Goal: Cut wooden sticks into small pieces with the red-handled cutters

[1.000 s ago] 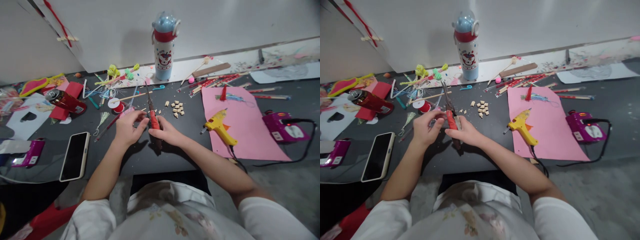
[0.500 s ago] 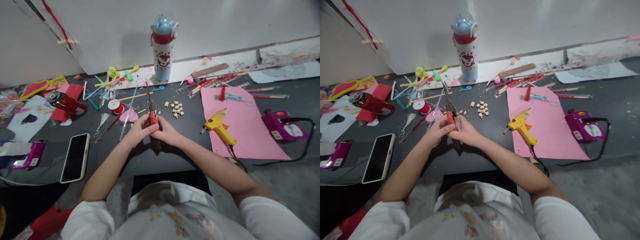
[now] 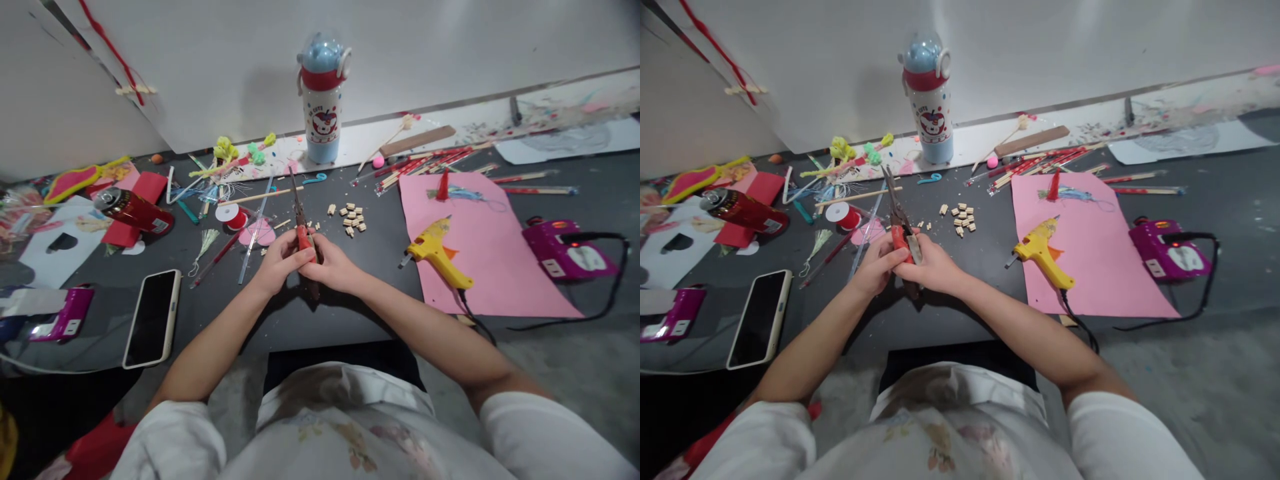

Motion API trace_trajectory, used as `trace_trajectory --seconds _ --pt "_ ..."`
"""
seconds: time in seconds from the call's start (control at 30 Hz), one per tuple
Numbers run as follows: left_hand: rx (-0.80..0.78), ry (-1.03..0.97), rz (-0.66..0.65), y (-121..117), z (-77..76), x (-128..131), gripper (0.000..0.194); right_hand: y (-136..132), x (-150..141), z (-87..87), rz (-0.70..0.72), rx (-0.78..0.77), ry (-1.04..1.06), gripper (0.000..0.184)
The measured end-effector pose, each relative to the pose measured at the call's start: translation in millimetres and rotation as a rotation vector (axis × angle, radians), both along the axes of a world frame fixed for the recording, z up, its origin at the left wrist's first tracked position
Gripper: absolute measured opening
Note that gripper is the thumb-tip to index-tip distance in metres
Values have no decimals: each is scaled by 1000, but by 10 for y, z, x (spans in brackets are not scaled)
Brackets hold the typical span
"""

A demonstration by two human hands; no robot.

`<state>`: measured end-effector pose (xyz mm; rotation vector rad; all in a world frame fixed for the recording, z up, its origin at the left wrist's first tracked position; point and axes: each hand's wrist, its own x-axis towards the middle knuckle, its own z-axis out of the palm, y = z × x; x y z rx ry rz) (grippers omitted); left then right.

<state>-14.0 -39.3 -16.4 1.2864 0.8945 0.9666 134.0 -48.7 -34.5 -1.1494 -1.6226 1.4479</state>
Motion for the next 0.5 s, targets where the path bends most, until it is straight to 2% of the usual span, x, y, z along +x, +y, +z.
trace_trajectory --seconds 0.23,0.5 --pt "-2 -5 12 -11 2 -6 47 6 -2 -36 8 31 2 47" --pt "23 37 -3 3 39 -2 47 -10 -22 -17 -16 -8 46 46"
